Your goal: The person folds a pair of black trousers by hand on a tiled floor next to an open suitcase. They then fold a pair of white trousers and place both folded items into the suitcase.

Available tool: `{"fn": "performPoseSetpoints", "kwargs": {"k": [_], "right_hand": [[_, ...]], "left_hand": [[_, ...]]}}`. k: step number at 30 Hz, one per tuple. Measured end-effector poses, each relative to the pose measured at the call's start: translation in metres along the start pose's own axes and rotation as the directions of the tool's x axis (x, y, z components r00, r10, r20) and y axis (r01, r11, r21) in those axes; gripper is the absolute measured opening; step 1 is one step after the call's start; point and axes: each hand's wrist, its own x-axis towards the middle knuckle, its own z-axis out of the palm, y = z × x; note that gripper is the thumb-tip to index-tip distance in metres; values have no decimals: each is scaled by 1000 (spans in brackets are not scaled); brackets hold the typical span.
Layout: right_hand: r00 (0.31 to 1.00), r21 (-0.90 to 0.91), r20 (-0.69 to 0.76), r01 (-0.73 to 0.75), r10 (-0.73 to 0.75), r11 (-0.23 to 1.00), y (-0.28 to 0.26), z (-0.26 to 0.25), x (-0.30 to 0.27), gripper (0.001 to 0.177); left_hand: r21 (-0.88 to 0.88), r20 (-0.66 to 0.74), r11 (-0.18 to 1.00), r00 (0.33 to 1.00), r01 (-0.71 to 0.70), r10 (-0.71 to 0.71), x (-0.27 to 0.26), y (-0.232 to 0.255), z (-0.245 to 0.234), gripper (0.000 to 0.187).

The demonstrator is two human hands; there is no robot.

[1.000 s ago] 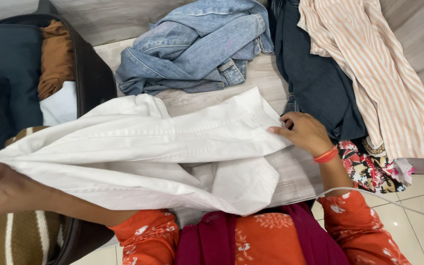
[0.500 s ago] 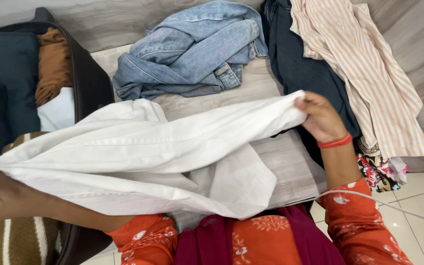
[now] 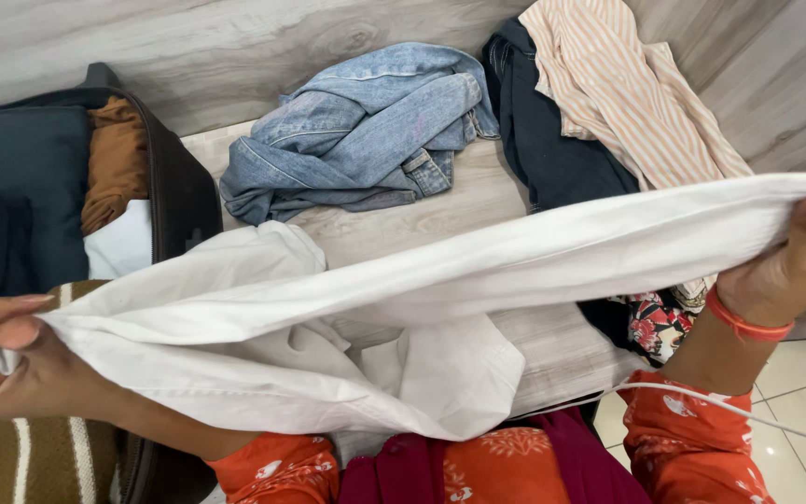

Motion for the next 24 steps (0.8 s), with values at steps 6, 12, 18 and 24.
{"fn": "performPoseSetpoints", "kwargs": {"k": [6,12,18,24], "right_hand": [[936,-522,122,-222,329,824,74,10,38,18],[912,-907,409,406,9,115,108,56,18,37],[370,-698,714,305,595,648,-9,106,-122,49],[169,-764,618,356,767,538,-8,91,-145,36]], "left_hand": [[146,-9,989,1000,30,-29,-12,-3,146,42],[237,481,966,851,104,-210,-53,-19,321,39],[332,483,921,801,205,-352,-71,-55,343,38],[357,413,920,856,160,-309,-69,-44,318,39]]}}
